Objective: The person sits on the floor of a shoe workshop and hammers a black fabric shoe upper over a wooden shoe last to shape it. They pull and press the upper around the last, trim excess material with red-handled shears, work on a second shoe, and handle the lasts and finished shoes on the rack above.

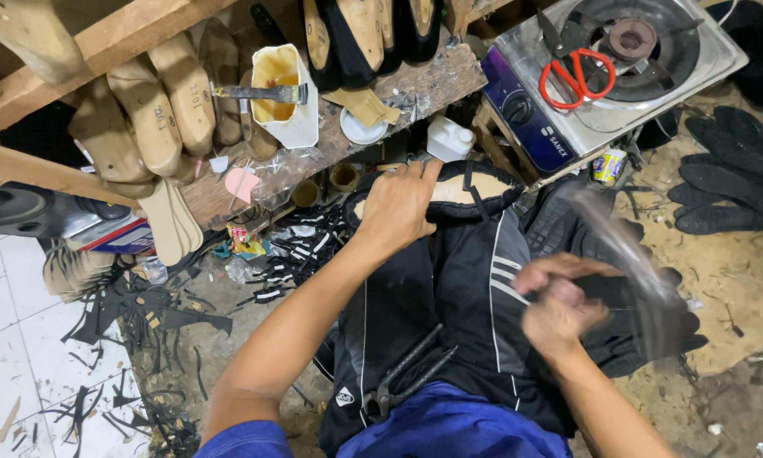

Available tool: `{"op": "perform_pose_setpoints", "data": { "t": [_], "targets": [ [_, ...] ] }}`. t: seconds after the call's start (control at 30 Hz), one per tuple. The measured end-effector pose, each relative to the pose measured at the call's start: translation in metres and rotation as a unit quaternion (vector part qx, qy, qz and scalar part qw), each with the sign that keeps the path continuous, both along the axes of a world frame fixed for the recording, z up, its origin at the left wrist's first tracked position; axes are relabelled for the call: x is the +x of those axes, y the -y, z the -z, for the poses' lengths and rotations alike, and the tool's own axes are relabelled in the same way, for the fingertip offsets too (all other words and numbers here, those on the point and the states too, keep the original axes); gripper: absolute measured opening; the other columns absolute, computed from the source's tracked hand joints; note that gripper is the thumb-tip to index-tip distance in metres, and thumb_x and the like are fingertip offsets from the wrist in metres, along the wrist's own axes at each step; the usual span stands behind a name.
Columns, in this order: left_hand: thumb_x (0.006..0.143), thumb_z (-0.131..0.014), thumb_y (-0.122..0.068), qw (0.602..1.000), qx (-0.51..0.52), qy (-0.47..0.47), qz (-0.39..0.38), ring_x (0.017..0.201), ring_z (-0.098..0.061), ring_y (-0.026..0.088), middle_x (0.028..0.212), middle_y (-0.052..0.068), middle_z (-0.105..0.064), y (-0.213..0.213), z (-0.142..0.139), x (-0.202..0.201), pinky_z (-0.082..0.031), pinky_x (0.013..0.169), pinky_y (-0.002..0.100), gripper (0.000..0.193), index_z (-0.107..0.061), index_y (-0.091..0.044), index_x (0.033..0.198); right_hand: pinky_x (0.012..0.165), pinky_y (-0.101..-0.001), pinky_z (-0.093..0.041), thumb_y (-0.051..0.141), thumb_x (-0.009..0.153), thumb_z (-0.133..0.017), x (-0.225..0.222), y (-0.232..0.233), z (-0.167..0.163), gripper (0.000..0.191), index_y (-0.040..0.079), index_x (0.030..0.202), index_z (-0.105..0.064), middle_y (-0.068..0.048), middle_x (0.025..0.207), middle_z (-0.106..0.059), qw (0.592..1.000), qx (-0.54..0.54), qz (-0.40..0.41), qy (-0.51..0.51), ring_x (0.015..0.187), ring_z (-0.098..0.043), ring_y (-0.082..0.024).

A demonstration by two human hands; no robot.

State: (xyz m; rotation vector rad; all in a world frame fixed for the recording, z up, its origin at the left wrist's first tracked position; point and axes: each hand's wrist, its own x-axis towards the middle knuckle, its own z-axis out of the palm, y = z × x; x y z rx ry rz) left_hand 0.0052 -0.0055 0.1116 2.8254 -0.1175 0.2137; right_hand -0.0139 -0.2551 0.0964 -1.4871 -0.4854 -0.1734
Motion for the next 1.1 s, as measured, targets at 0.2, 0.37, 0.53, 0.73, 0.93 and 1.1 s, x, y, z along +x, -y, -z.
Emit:
{"op": "perform_pose_setpoints", "data": {
  "t": [0.2, 0.37, 0.53, 0.73, 0.93, 1.1],
  "targets": [
    [0.049, -0.098, -0.025, 1.0, 0.01, 0.003, -0.009, 0.097, -0.066, 0.036, 0.103, 0.018, -0.066, 0.003, -0.002, -0.005, -0.053, 0.082, 0.044, 0.093, -0.053, 0.0, 0.127, 0.047, -0.0349, -0.047, 0.023, 0.101, -0.064, 0.017, 0.008, -0.008, 0.031, -0.001, 0.12, -0.06, -0.005, 0.06, -0.061, 0.958, -0.23, 0.0, -0.169, 0.049, -0.057, -0.017],
    [0.051, -0.097, -0.025, 1.0, 0.02, -0.01, -0.018, 0.096, -0.066, 0.035, 0.102, 0.018, -0.065, 0.008, -0.002, -0.007, -0.052, 0.08, 0.044, 0.093, -0.052, 0.0, 0.128, 0.06, -0.0333, -0.053, 0.036, 0.11, -0.064, -0.001, 0.01, -0.018, 0.035, 0.002, 0.106, -0.053, -0.009, 0.08, -0.06, 0.992, 0.125, -0.013, -0.028, 0.061, -0.06, -0.018],
    [0.051, -0.097, -0.025, 1.0, 0.025, -0.005, -0.014, 0.096, -0.065, 0.034, 0.1, 0.016, -0.064, 0.009, -0.002, -0.007, -0.051, 0.081, 0.043, 0.094, -0.051, 0.0, 0.129, 0.077, -0.0334, -0.048, 0.065, 0.106, -0.04, 0.012, -0.008, -0.014, 0.064, 0.004, 0.098, -0.061, -0.008, 0.085, -0.059, 0.982, 0.122, -0.139, -0.032, 0.078, -0.058, -0.016],
    [0.051, -0.096, -0.025, 0.999, 0.046, 0.013, -0.018, 0.096, -0.065, 0.033, 0.101, 0.016, -0.064, 0.009, 0.0, -0.01, -0.05, 0.08, 0.043, 0.092, -0.052, -0.001, 0.128, 0.049, -0.0303, -0.047, 0.016, 0.1, -0.064, 0.014, -0.006, -0.015, 0.021, 0.003, 0.116, -0.063, -0.003, 0.064, -0.061, 0.964, -0.224, -0.01, -0.14, 0.051, -0.057, -0.013],
    [0.052, -0.096, -0.026, 0.998, 0.048, 0.019, -0.024, 0.096, -0.065, 0.033, 0.102, 0.015, -0.064, 0.01, 0.003, -0.01, -0.05, 0.08, 0.043, 0.089, -0.053, -0.003, 0.127, 0.048, -0.0304, -0.043, 0.01, 0.103, -0.06, 0.009, -0.005, -0.009, 0.017, -0.004, 0.094, -0.057, -0.006, 0.061, -0.056, 0.97, -0.219, 0.015, -0.103, 0.051, -0.053, -0.016],
    [0.053, -0.096, -0.027, 0.998, 0.061, 0.008, -0.021, 0.096, -0.065, 0.034, 0.103, 0.016, -0.063, 0.013, 0.004, -0.008, -0.05, 0.081, 0.043, 0.091, -0.052, -0.001, 0.128, 0.054, -0.0256, -0.047, 0.014, 0.108, -0.053, 0.008, 0.003, -0.007, 0.016, -0.001, 0.105, -0.056, -0.002, 0.068, -0.058, 0.996, -0.081, 0.019, -0.031, 0.054, -0.057, -0.011]
  ]
}}
